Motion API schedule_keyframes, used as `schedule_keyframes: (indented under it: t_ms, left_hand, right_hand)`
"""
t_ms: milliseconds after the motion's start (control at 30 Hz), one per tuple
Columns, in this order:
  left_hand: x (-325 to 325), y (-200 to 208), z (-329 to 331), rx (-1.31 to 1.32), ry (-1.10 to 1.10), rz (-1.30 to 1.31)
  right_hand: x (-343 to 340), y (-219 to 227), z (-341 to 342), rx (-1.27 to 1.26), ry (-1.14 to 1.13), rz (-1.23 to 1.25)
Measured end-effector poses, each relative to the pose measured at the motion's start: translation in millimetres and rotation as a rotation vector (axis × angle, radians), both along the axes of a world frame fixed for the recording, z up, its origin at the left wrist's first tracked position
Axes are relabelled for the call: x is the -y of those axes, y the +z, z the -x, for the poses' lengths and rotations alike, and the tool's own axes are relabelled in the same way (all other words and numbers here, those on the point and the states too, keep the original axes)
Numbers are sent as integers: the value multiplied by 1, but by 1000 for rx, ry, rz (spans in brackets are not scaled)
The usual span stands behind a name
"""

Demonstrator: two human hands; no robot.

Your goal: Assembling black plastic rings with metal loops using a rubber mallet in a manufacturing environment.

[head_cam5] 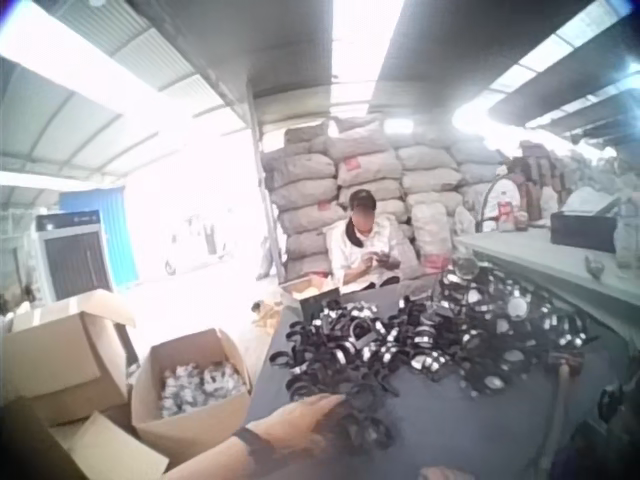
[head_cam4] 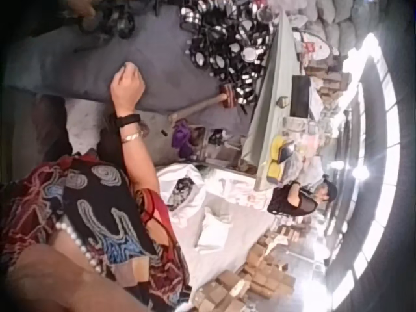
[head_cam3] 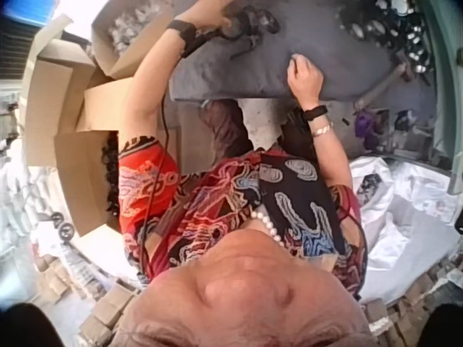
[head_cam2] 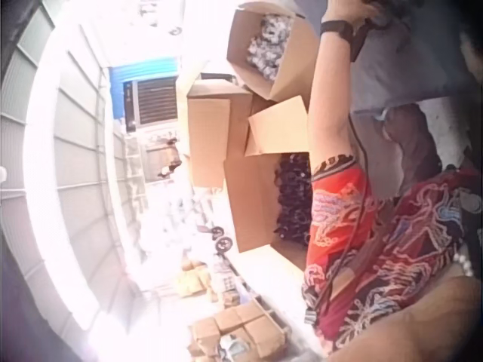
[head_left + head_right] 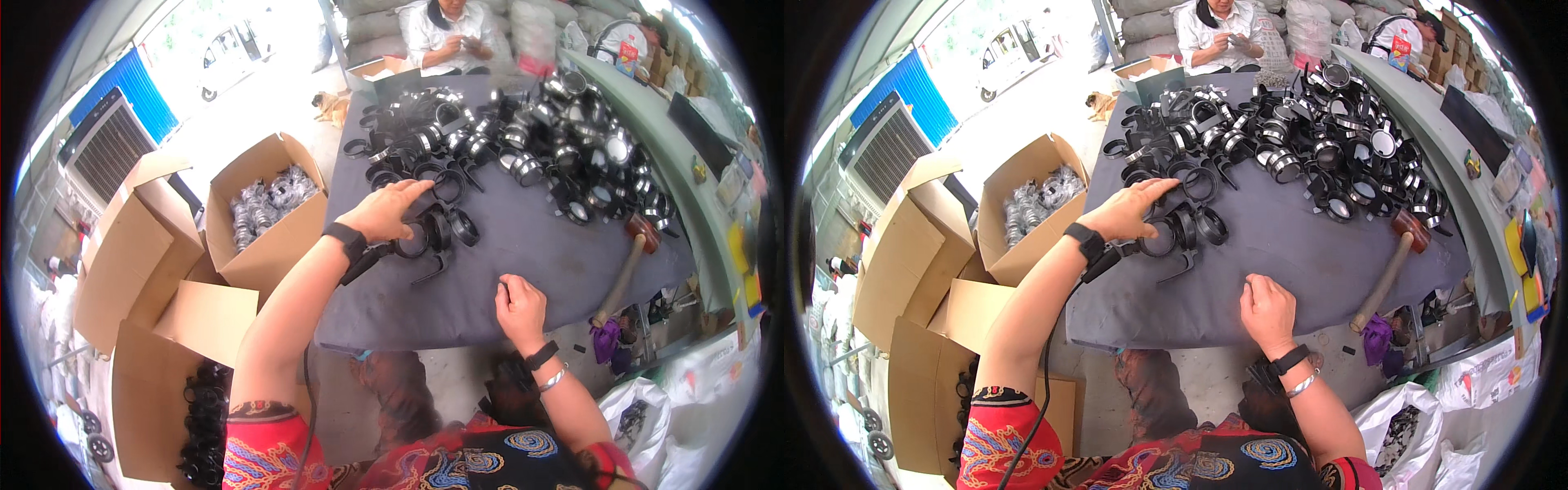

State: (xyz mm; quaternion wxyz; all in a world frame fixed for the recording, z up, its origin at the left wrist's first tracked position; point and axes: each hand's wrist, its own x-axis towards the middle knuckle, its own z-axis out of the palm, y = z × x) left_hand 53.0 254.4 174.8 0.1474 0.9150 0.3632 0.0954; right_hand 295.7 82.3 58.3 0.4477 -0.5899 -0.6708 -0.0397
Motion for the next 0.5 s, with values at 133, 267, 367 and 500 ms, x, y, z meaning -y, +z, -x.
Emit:
schedule_keyframes:
  t_ms: [133, 267, 367, 500]
  left_hand:
    - [24, 3, 25, 251, 157, -95]
    - [55, -18, 39, 438, 381, -226]
    - [85, -47, 39, 331, 384, -203]
    - [112, -69, 22, 242, 491, -107]
  right_hand:
    - [2, 1, 0, -8, 4, 30]
    - [1, 0, -3, -21, -12, 12]
    - [1, -1, -2, -36, -9, 18]
    - [5, 4, -7, -100, 27, 41]
